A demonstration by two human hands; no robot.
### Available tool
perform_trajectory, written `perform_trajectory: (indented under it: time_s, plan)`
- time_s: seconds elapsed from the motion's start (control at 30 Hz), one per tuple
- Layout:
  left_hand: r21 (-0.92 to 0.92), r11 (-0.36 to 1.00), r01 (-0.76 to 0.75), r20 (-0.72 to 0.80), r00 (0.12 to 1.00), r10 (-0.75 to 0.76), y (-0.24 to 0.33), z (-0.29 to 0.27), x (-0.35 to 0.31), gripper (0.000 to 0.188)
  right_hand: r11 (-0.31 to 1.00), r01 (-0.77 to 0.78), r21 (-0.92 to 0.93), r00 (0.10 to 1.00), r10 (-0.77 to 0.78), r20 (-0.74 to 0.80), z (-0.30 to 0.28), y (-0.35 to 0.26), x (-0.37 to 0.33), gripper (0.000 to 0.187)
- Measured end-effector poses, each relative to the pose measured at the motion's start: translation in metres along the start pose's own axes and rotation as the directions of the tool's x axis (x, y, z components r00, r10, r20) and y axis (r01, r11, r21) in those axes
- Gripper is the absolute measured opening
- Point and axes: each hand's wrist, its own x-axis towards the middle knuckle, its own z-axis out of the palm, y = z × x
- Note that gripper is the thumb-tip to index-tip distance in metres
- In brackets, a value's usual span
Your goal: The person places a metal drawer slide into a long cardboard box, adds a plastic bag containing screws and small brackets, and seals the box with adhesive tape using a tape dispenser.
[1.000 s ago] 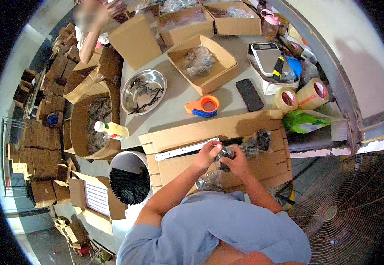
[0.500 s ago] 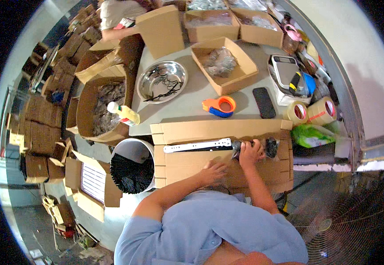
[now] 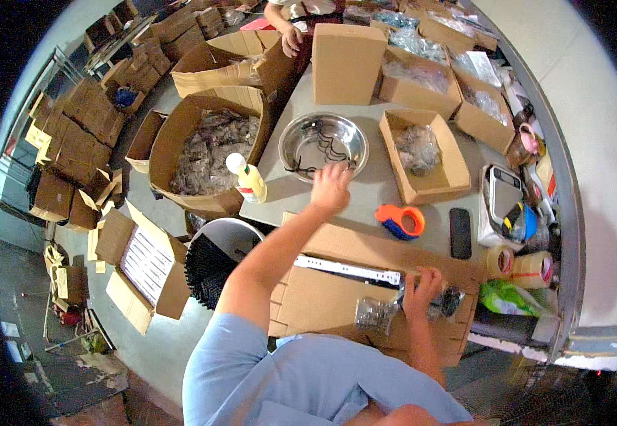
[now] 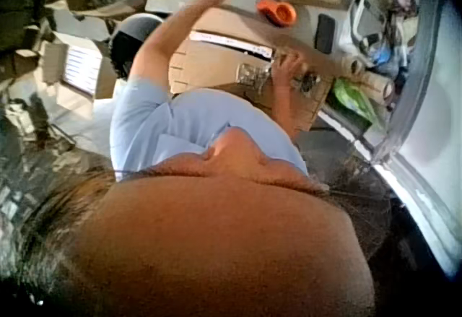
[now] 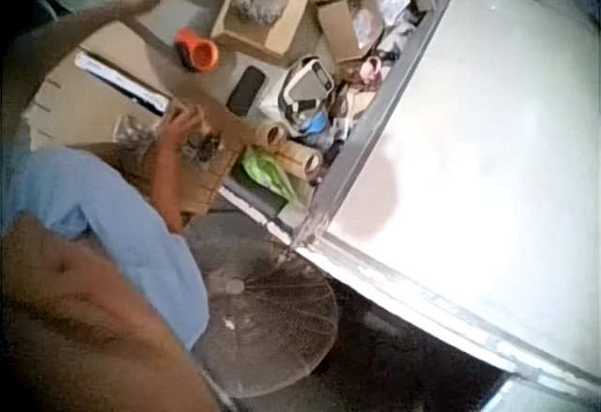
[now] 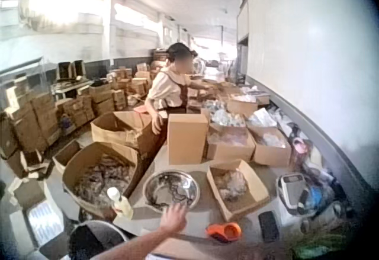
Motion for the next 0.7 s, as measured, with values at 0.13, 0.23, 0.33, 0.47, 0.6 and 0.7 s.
perform_trajectory:
  time_s: [0.13,0.23,0.33,0.47,0.6,0.7]
  plan:
    - [0.115,0.990,-0.084,0.523,0.852,0.011,-0.058,-0.028,0.070,0.076,1.000,0.024,0.010,0.999,-0.024,0.037,0.015,-0.028,0.002,0.031]
    - [0.125,0.980,-0.154,0.697,0.717,0.023,-0.065,-0.034,0.103,0.085,0.997,0.009,0.081,0.997,-0.016,0.082,0.020,-0.035,0.004,0.030]
    - [0.352,0.876,-0.329,0.625,0.780,0.042,-0.085,-0.004,0.108,0.089,1.000,-0.029,-0.001,0.994,0.029,0.110,0.023,-0.033,0.007,0.030]
    - [0.419,0.835,-0.356,0.591,0.806,0.047,-0.106,0.030,0.130,0.071,0.999,-0.033,0.002,0.995,0.033,0.090,0.027,-0.025,0.015,0.029]
    - [0.232,0.943,-0.240,0.533,0.842,0.083,-0.121,0.057,0.115,0.053,0.997,-0.028,0.066,0.997,0.023,0.074,0.031,-0.026,0.023,0.028]
    - [0.133,0.974,-0.184,0.565,0.821,0.078,-0.107,0.046,0.107,0.035,0.979,-0.100,0.175,0.985,0.072,0.158,0.026,-0.037,0.027,0.025]
